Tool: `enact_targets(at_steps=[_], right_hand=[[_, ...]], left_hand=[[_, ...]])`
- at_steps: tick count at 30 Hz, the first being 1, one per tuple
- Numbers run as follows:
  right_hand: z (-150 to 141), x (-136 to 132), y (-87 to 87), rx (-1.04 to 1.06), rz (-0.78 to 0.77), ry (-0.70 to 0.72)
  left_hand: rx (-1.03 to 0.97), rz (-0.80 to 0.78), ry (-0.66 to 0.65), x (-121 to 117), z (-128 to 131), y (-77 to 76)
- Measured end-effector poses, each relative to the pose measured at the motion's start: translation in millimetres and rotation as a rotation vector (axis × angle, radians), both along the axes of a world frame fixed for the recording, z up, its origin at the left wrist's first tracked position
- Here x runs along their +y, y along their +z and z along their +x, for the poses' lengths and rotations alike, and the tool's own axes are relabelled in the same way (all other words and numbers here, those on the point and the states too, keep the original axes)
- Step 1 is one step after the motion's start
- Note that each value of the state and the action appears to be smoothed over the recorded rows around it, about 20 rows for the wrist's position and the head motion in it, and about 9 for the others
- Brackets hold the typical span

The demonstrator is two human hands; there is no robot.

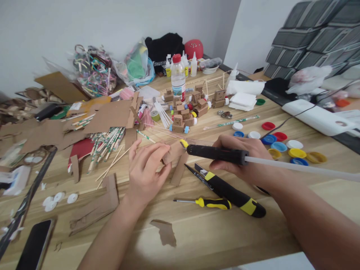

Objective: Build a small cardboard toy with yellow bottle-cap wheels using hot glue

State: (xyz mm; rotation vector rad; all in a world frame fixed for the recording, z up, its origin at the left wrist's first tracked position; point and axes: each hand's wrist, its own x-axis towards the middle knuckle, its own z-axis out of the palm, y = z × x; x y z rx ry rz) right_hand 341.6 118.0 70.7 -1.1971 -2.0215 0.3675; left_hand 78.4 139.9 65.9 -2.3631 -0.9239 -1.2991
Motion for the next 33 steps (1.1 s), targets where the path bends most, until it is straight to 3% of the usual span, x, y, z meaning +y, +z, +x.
enact_targets(at_steps=[6,15,28,33], right_hand=[[2,1,-9.0,-0.053,0.008,-0.06],[-1,-3,3.1,-0.072,0.055,-0.035],[-1,-4,4.9,-0.046,0.032,-0.044],[-1,1,0.4,0.038,0.116,0.029]], left_hand=[[-0.006,0.002,0.007,0,1,0.7],[0.004,0.005,0.004,1,-1,-0.3],[-0.002,-0.006,0.003,0,-2,1.4],[-0.007,-0.009,-0.004,0,-2,0.8]])
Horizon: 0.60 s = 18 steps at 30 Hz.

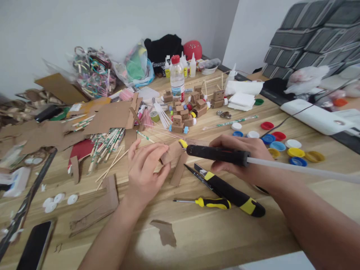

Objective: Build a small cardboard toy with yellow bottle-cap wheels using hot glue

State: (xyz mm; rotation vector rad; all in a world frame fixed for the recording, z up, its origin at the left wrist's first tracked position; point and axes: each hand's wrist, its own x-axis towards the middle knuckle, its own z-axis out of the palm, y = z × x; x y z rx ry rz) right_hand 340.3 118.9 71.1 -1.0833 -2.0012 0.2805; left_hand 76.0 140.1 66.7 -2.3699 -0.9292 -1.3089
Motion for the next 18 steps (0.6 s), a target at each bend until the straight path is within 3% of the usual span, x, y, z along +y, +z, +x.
enact_targets(at_steps=[18], right_hand=[[-0.4,-0.1,-5.1,0.034,0.016,0.025]], left_hand=[[-0.006,-0.026,-0.014,-1.0,-2.1,3.2]])
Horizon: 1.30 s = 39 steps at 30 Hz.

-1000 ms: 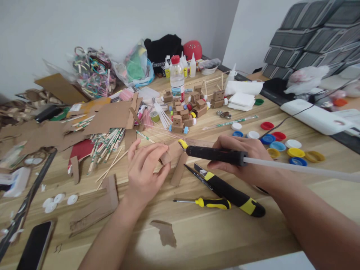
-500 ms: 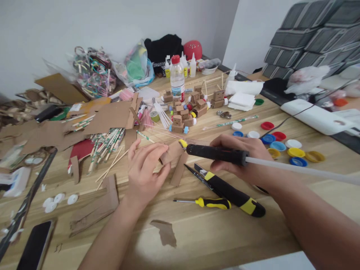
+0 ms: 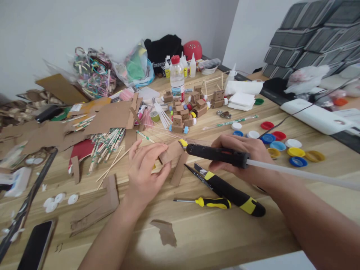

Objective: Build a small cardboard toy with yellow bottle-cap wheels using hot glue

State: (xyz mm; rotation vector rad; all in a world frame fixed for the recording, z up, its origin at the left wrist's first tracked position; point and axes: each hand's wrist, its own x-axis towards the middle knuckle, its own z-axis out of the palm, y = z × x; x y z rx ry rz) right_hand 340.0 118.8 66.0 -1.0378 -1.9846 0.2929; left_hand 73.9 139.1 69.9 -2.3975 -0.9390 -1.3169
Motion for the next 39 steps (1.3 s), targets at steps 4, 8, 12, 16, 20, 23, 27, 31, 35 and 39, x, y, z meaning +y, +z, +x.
enact_targets(at_steps=[4,8,12,16,20,23,27,31,35,39], right_hand=[[0,0,0.0,0.011,0.004,0.008],[-1,0,0.2,0.01,0.016,0.005],[0,1,-0.1,-0.003,0.078,0.011],[0,1,0.4,-0.022,0.084,0.009],[-1,1,1.0,-0.03,0.106,0.022],[-2,1,1.4,-0.014,0.104,0.036],[-2,1,2.4,0.0,-0.009,0.037],[0,1,2.7,-0.014,-0.104,0.074],[1,2,4.2,0.04,-0.158,0.152],[-2,-1,15.4,0.3,-0.29,0.072]], left_hand=[[-0.002,-0.013,-0.004,-1,0,0.4],[-0.009,-0.006,-0.006,0,1,0.6],[-0.032,0.002,0.002,0,1,-0.3],[-0.046,-0.006,0.003,0,1,-0.5],[-0.037,-0.03,0.008,0,0,-0.1],[-0.042,-0.029,0.012,0,0,-0.8],[-0.07,-0.029,0.008,1,1,-2.6],[-0.109,-0.046,-0.003,1,1,-3.9],[-0.177,-0.118,-0.007,0,4,-5.5],[-0.329,-0.33,-0.072,-5,11,-9.3]])
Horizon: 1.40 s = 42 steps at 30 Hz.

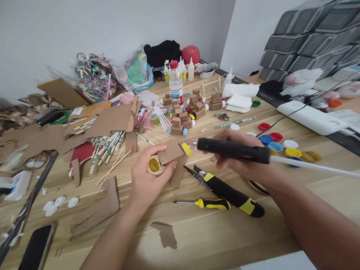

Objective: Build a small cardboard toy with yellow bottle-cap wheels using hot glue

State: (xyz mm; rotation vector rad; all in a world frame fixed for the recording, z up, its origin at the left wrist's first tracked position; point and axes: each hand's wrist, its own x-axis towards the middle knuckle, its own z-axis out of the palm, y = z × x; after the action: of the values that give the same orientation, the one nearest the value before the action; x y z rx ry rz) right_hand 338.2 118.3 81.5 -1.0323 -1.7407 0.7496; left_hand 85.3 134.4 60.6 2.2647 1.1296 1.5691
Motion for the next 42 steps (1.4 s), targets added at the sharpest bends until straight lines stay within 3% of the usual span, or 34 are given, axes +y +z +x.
enact_targets(at_steps=[3,11,24,42], right_hand=[[-5,-3,10.4,0.138,-0.137,-0.076],[-16,-5,16.1,0.267,-0.249,0.004],[-23,-6,11.7,0.322,-0.155,0.029],[-27,-6,6.5,0.312,-0.123,-0.036]], left_hand=[[-0.09,-0.128,-0.082,-3,6,-3.6],[-0.125,-0.248,-0.142,-2,25,-9.2],[-0.092,-0.145,-0.092,-3,30,-12.6],[0.068,0.053,-0.023,-1,25,-14.5]])
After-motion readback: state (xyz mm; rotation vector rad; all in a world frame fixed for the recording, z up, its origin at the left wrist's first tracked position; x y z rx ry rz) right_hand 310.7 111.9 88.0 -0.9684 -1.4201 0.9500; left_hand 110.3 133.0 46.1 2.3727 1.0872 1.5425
